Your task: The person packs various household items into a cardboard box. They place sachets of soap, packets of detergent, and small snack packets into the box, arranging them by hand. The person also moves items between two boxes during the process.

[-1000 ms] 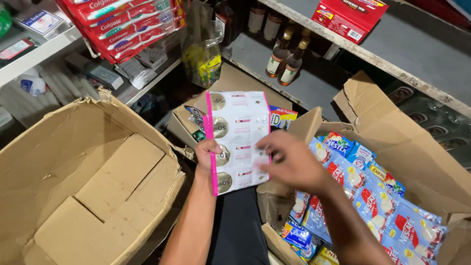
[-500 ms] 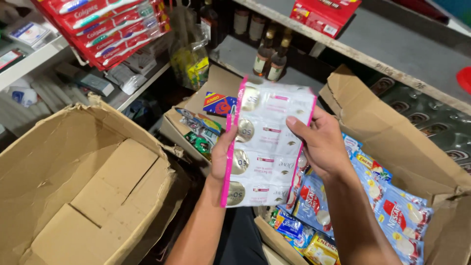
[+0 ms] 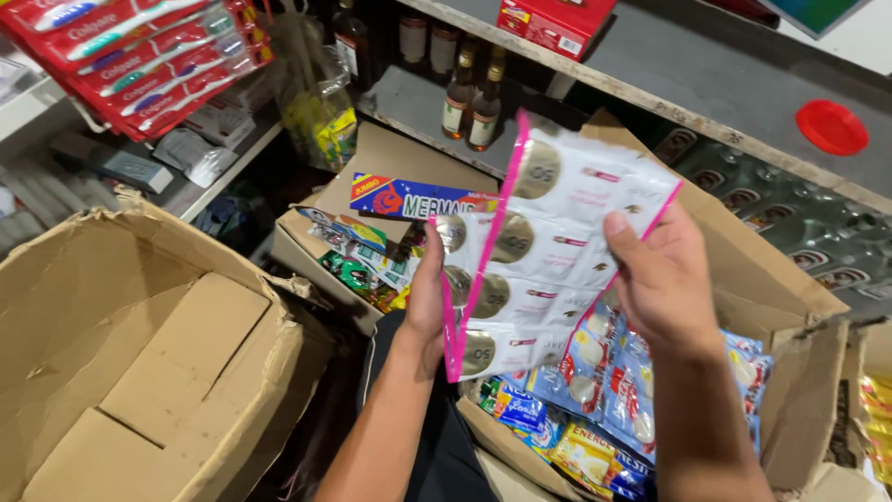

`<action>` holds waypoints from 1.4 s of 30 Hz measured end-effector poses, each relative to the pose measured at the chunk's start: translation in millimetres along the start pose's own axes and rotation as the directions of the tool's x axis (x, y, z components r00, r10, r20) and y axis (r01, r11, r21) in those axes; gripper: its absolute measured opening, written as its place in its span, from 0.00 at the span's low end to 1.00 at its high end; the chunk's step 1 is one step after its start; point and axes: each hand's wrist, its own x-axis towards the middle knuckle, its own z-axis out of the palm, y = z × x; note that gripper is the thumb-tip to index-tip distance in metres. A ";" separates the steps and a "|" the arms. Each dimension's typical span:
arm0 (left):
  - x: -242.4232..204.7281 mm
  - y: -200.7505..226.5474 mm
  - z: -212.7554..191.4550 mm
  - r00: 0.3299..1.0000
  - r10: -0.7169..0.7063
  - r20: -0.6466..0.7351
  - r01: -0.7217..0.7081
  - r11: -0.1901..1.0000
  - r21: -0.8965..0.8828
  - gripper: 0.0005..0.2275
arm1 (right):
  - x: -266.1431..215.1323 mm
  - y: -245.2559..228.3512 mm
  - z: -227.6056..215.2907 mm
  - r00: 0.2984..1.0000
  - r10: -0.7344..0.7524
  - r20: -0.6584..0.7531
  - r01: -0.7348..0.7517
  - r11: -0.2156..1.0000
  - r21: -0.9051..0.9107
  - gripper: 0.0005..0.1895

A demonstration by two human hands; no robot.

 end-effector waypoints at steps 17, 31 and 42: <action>26.2 -21.3 1.6 0.983 0.126 0.131 -0.108 0.984 -0.139 0.36 | -36.0 -33.2 -23.8 0.992 0.117 0.053 -0.124 0.976 0.179 0.38; 23.9 -42.1 -13.3 0.968 -0.036 0.248 0.077 0.985 -0.155 0.26 | -27.9 9.9 -4.3 0.933 0.351 -0.081 -0.354 0.851 -0.389 0.38; 39.6 -27.6 -12.8 0.993 -0.029 0.116 0.065 0.945 -0.320 0.24 | -58.5 63.4 -72.8 0.925 0.370 0.089 -0.352 0.920 -0.172 0.36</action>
